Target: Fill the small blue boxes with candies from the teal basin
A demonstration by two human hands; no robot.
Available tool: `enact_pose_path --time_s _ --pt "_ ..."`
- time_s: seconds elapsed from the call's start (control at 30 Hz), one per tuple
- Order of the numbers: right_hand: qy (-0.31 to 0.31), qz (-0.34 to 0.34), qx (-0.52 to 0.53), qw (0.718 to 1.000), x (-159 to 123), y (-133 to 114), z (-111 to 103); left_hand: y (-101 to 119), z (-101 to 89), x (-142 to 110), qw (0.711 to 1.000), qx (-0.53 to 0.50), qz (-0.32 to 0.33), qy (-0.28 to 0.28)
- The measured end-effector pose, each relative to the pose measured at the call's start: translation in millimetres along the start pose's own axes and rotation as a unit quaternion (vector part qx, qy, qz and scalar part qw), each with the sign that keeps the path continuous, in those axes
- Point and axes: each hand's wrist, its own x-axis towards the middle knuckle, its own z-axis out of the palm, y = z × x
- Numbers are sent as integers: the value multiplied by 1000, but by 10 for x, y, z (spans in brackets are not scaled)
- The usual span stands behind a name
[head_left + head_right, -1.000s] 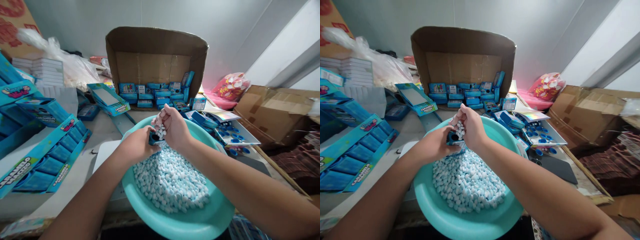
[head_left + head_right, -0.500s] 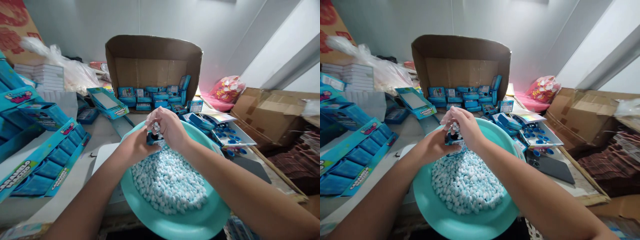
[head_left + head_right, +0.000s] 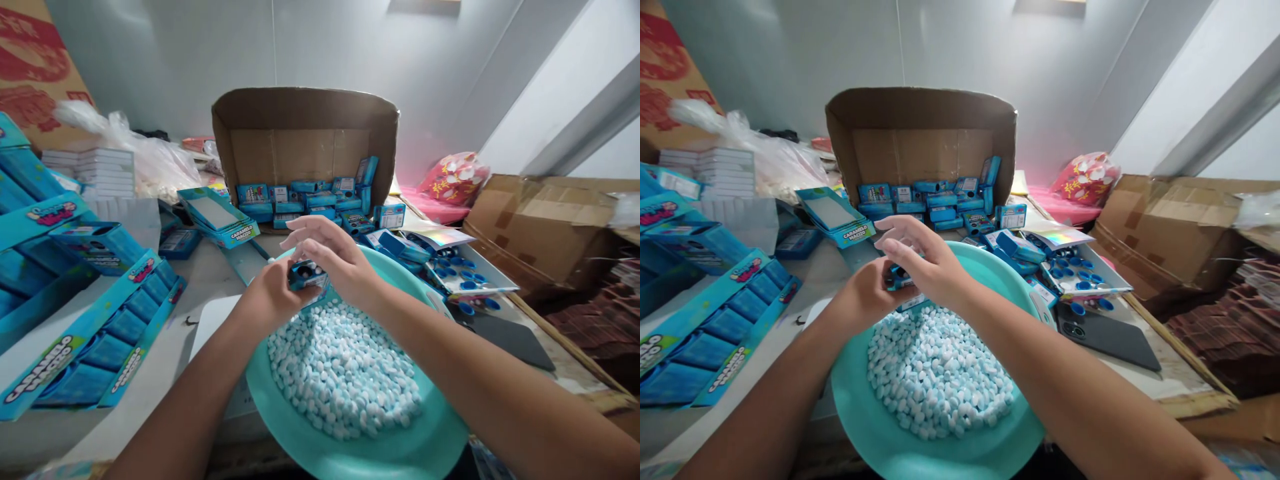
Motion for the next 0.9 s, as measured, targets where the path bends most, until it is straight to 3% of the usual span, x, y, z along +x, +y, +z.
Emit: enact_pose_path --time_s 0.1,0.17,0.3,0.43,0.53,0.9 --pt "44 -33 -114 992 43 -8 -117 11 -3 9 1000 -6 2 27" --pt "65 -17 -262 963 69 -12 -220 11 -6 2 999 -14 -6 41" --pt "-3 77 -440 895 83 -12 -370 13 -9 -25 997 9 -42 66" --pt "-36 86 -486 869 68 -22 -352 22 -8 -35 996 47 -46 57" --pt "-43 100 -478 871 61 -31 -300 24 -10 -40 997 49 -40 41" --pt "-18 108 -350 930 36 86 -186 -22 -11 -50 996 84 -9 16"
